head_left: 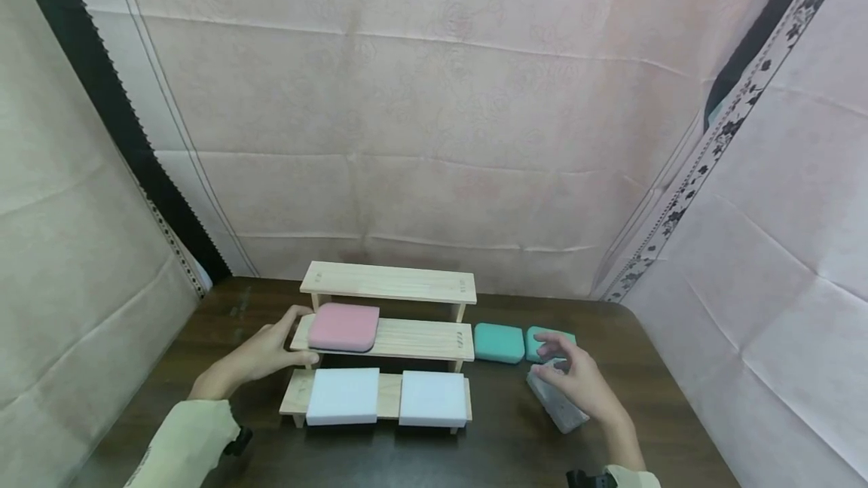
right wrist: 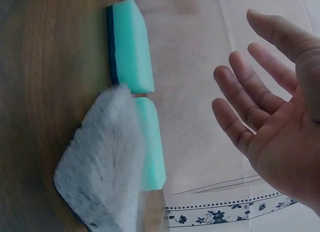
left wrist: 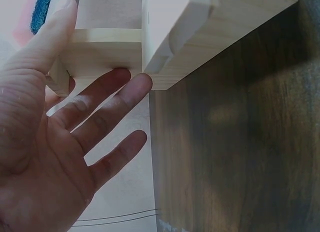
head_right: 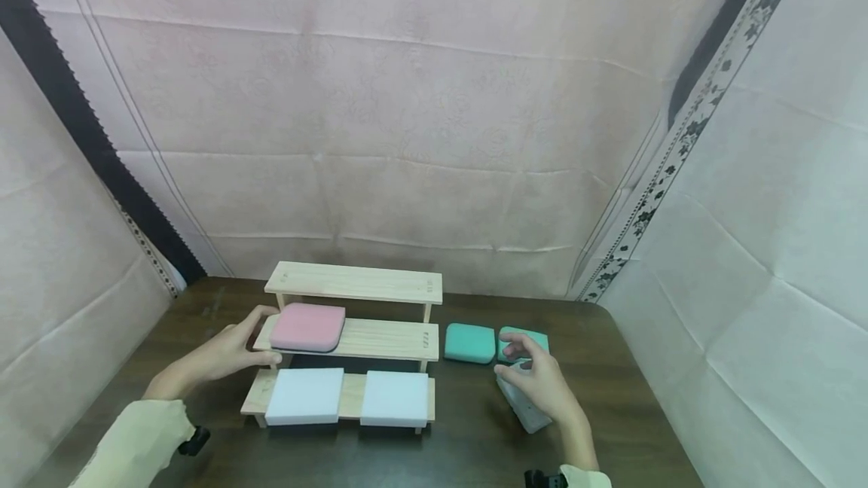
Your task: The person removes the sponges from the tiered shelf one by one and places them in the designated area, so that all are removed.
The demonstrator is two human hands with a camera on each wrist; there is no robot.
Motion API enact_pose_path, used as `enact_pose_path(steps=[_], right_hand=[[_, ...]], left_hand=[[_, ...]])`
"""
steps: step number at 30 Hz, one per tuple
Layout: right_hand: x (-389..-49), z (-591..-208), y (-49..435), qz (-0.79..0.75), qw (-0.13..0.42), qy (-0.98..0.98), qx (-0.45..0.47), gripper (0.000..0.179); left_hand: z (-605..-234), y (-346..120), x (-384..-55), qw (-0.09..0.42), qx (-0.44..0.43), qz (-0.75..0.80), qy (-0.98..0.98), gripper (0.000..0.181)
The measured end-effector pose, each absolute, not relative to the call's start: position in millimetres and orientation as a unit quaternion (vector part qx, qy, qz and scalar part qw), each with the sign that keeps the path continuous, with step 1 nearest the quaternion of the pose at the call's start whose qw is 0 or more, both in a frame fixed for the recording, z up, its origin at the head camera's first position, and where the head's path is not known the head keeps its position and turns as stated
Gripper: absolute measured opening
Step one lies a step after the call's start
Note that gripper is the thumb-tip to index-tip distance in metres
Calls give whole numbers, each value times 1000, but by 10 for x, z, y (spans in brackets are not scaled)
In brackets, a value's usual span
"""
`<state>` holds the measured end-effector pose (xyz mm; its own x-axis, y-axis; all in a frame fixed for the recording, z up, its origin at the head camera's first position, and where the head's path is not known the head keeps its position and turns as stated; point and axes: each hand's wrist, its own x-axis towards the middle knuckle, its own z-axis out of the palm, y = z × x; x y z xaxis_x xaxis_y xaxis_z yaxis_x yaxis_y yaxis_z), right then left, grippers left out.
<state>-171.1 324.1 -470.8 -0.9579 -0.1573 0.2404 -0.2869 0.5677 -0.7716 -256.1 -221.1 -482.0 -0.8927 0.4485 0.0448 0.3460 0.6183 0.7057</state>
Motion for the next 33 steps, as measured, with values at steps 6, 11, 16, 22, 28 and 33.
enact_pose_path(steps=[6,11,16,22,28,33], right_hand=[[-1691,-4736,3278,446,51,-887,109,48],[-1669,-4788,3301,455,40,-884,99,47],[-1633,-4861,3352,450,42,-888,87,45],[-1593,-4947,3413,434,53,-896,78,45],[-1575,-5006,3455,426,47,-902,45,50],[-1572,-5077,3490,404,38,-914,9,51]], left_hand=[[-4809,-2206,-2570,68,224,378,896,76],[-4819,-2209,-2568,69,219,376,898,77],[-4817,-2210,-2564,69,219,376,898,76],[-4807,-2205,-2563,69,224,382,894,75],[-4804,-2203,-2559,68,228,382,893,75],[-4811,-2196,-2551,69,224,381,894,77]])
